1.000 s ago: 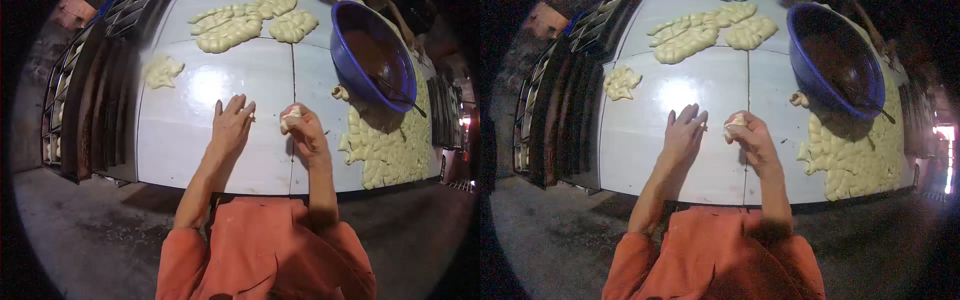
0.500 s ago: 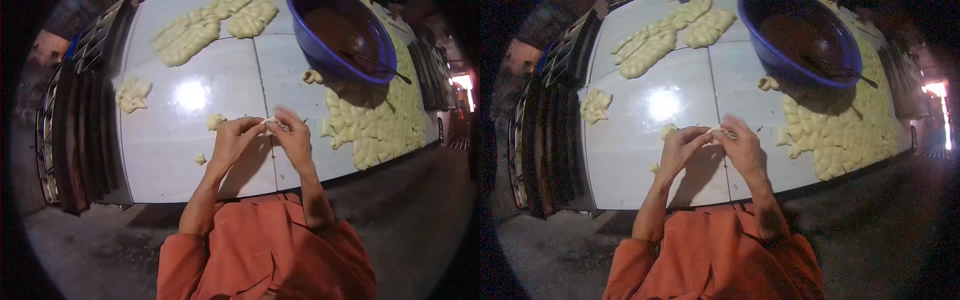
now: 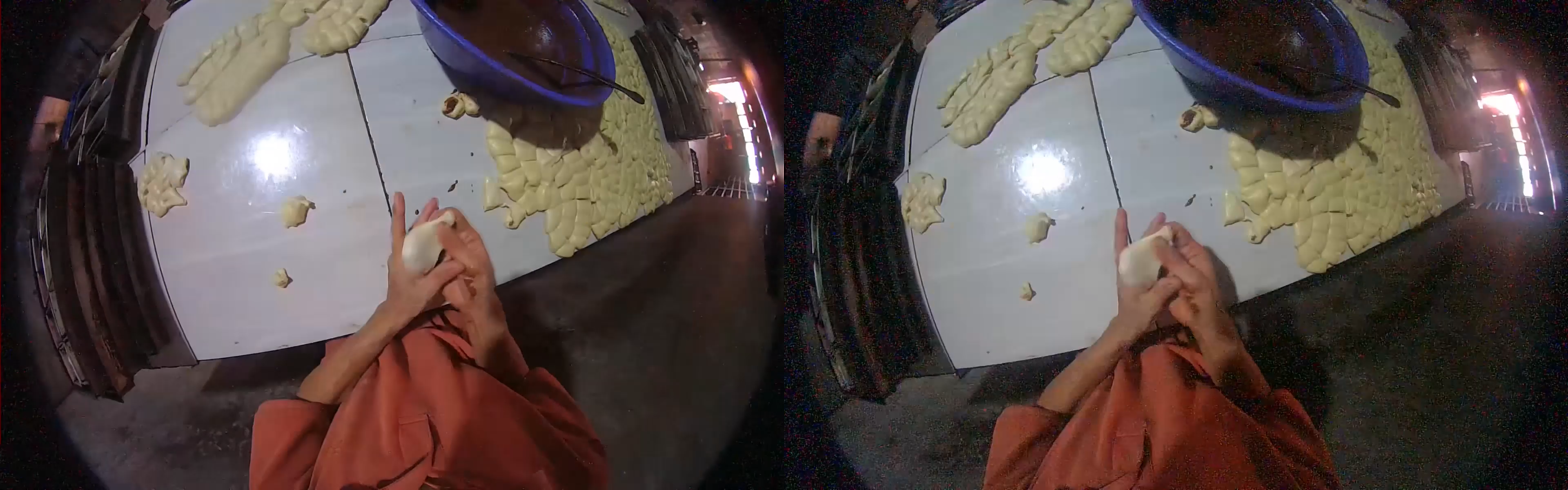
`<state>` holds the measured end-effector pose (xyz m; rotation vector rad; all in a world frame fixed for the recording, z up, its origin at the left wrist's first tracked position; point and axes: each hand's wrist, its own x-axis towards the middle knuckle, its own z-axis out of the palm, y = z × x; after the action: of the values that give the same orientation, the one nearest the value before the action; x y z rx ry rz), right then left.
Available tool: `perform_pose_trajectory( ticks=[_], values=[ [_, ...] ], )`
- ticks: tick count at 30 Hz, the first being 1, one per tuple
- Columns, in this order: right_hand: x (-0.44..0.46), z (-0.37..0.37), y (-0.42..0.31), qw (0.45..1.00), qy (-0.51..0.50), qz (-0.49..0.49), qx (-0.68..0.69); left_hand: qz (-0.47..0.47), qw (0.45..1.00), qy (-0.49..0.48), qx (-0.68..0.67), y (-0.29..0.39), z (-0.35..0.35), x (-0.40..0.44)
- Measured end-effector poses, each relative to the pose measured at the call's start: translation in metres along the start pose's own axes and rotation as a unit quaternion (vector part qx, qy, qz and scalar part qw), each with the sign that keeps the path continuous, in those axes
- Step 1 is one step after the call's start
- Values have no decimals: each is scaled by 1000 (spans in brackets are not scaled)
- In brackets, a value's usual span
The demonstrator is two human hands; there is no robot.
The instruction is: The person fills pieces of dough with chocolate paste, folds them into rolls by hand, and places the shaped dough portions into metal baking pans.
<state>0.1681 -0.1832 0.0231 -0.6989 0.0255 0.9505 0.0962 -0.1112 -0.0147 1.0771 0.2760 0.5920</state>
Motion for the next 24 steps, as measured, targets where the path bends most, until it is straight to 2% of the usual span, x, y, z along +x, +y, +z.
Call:
perform_pose_trajectory(
  ticks=[1, 2, 3, 4, 5, 6, 7, 8, 10, 11, 12, 14, 15, 16, 17, 18, 19, 20, 22, 24],
  values=[
    [2, -5, -7, 994, 70, -20, -83, 0, 1000, 4, -2, 1, -2, -1],
    [5, -15, -17, 994, 69, -16, -86, -32, 999, 18, 15, 7, -7, -3],
    [10, -27, -26, 919, 145, -85, -356, -64, 997, 30, 32, 13, -14, -4],
    [16, -32, -30, 763, 208, -148, -594, -65, 995, 61, 47, 23, -23, 0],
    [23, -34, -32, 762, 209, -146, -595, -78, 991, 110, 2, 22, -34, 2],
    [31, -34, -34, 645, 197, -134, -726, -58, 987, 108, 103, 38, -42, 8],
    [36, -34, -35, 507, 178, -118, -835, 7, 929, 43, 368, 46, -60, 11],
    [39, -37, -29, 506, 178, -117, -836, -24, 970, 168, 172, 82, -41, 22],
    [49, -48, -12, 416, 80, -227, -877, -28, 956, 171, 237, 79, -73, 22],
    [47, -48, -3, 426, 78, -205, -878, -16, 957, 170, 236, 79, -80, 21],
    [42, -40, 7, 444, 70, -240, -860, -4, 958, 168, 234, 79, -84, 20],
    [29, -29, 21, 463, -18, -259, -848, 2, 961, 175, 214, 74, -86, 18],
    [24, -23, 20, 460, -16, -258, -850, -8, 958, 195, 210, 72, -86, 18],
    [19, -13, 17, 632, 3, -119, -766, -16, 954, 216, 206, 70, -87, 17],
    [18, -6, 13, 769, 21, 28, -638, -12, 951, 221, 214, 70, -90, 14],
    [21, -6, 3, 768, 20, 29, -639, -3, 951, 228, 208, 72, -92, 13],
    [26, -10, -17, 886, 45, 35, -461, -7, 945, 242, 221, 76, -95, 12],
    [33, -13, -39, 962, 66, 37, -262, -9, 939, 254, 232, 80, -99, 11],
    [51, -3, -93, 962, 39, -142, -231, -30, 921, 298, 248, 87, -106, 10],
    [76, 24, -158, 928, 92, -207, -295, -14, 923, 295, 246, 93, -114, 8]
  ],
)
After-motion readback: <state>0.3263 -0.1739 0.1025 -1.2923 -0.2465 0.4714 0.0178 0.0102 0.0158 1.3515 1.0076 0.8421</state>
